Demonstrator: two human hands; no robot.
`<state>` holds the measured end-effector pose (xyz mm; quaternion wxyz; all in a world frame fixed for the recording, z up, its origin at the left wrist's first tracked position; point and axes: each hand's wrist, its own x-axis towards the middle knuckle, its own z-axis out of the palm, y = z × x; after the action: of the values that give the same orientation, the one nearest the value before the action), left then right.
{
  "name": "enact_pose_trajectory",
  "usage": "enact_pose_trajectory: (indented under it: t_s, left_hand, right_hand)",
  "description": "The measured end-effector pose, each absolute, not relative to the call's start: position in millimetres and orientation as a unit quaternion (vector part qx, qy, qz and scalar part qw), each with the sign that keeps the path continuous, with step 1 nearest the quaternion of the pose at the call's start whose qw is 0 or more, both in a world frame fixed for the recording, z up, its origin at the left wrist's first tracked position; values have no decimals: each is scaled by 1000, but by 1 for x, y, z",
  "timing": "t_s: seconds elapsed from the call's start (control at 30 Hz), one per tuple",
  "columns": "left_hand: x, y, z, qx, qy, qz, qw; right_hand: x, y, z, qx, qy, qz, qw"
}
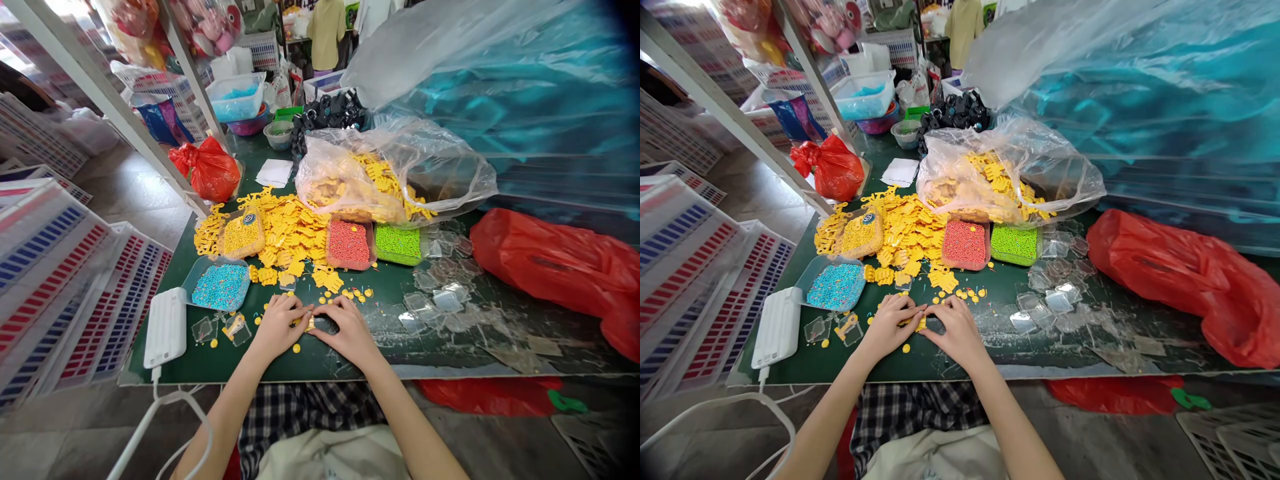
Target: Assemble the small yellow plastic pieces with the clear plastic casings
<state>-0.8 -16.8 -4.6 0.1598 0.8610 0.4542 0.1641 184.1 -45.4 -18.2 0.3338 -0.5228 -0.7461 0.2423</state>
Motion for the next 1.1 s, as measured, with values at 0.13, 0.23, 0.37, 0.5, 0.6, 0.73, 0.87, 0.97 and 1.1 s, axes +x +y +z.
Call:
enact_pose_trajectory:
  t_s: [0.13, 0.23, 0.37, 0.5, 0.6, 0.73, 0.87, 0.97, 1.1]
  left_hand:
    - [-5, -14, -1, 837, 482, 196, 167]
    - [-11, -12, 2, 820, 502, 222, 161]
    - [-17, -10, 4, 812, 509, 239, 157]
    - [-14, -9, 3, 817, 510, 218, 156]
    - [-8, -9, 0, 824, 505, 203, 161]
    - [-3, -8, -2, 835, 483, 211, 154]
    - [-10, -9, 4, 826, 489, 243, 140]
    - [-30, -9, 20, 804, 509, 282, 119]
    - [-76, -5, 41, 755, 574, 316, 36]
  right_hand:
    - [184, -46, -18, -523, -744, 250, 332]
    - [184, -46, -19, -523, -742, 253, 334]
    - [185, -45, -22, -520, -744, 251, 336]
    - [185, -45, -24, -514, -750, 242, 338]
    - [185, -45, -24, -514, -752, 238, 336]
    - [185, -46, -24, -519, -752, 234, 331]
    - [185, -46, -23, -528, -747, 242, 325]
    - [185, -47, -24, -531, -741, 252, 325]
    - [185, -47, -27, -532, -738, 257, 326]
